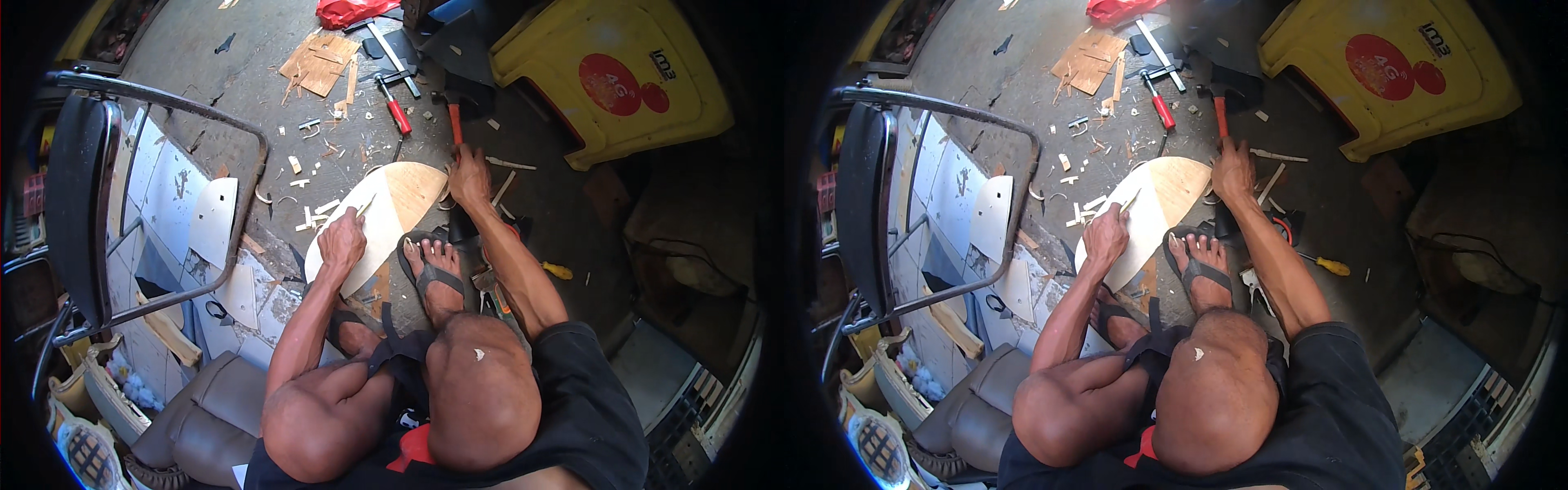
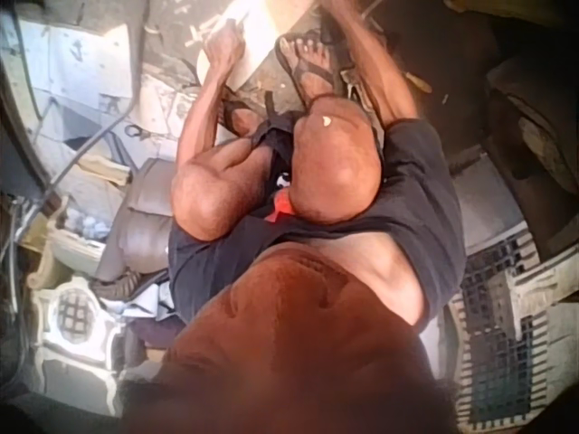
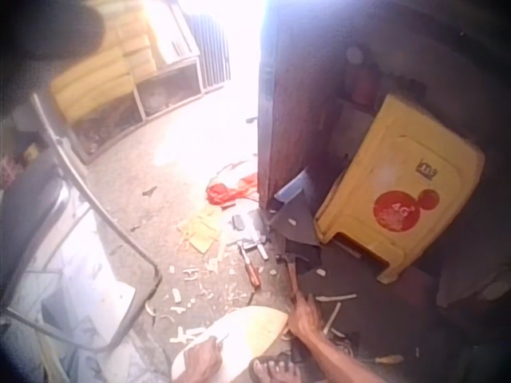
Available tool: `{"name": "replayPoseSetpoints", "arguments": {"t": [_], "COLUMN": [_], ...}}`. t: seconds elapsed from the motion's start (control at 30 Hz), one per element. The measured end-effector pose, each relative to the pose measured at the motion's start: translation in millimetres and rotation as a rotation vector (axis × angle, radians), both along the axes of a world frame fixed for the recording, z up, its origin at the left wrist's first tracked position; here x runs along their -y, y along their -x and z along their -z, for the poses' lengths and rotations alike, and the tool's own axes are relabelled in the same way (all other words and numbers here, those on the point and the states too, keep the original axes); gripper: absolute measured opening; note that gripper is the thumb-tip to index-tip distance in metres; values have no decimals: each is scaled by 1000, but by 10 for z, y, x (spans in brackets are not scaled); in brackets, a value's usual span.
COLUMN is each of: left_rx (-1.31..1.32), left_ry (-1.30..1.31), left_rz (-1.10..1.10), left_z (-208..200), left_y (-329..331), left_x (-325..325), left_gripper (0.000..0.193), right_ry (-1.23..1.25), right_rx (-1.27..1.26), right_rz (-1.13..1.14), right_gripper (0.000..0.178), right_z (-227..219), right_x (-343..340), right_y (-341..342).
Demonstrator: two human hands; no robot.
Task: The person hammers a metal frame of a folding chair, uses a screwdriver to tighten components, and cuts a piece of plywood using shears.
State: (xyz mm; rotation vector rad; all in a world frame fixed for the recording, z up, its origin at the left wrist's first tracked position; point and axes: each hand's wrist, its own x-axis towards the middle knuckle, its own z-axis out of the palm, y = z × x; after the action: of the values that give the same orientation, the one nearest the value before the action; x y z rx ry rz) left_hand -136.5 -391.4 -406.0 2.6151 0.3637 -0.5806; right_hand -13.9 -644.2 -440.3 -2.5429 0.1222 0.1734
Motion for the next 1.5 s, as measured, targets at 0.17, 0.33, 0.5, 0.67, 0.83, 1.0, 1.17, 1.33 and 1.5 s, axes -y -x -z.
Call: {"name": "replayPoseSetpoints", "arguments": {"t": [0.17, 0.33, 0.5, 0.67, 0.83, 1.0, 1.17, 1.33, 1.5], "left_rx": [63, 73, 87, 59, 16, 24, 8, -38, -104], "left_ry": [-7, -36, -63, -80, -120, -103, -133, -147, -176], "left_rz": [31, 0, 43, 57, 69, 83, 82, 102, 106], "left_z": [60, 46, 104, -37, -78, -61, -173, -198, -279], "left_y": [2, 56, 43, 6, -46, -102, -136, -186, -274], "left_x": [24, 20, 112, 120, 120, 169, 121, 155, 190], "left_gripper": [23, 21, 20, 19, 15, 17, 17, 19, 21], "right_ry": [-24, -95, -352, -304, -190, -202, -239, -294, -286], "right_rx": [-38, -270, -297, -24, -34, -17, -25, -15, -62], "right_rz": [55, 65, 26, -189, -323, -271, -289, -259, -323], "right_gripper": [31, 45, 47, 46, 46, 49, 45, 44, 42], "right_z": [12, -516, -716, -625, -616, -599, -646, -588, -652], "right_x": [43, -72, -83, -160, -90, -90, -202, -155, -84], "right_y": [-59, -113, 539, 1030, 1272, 1256, 1192, 1207, 1126]}}
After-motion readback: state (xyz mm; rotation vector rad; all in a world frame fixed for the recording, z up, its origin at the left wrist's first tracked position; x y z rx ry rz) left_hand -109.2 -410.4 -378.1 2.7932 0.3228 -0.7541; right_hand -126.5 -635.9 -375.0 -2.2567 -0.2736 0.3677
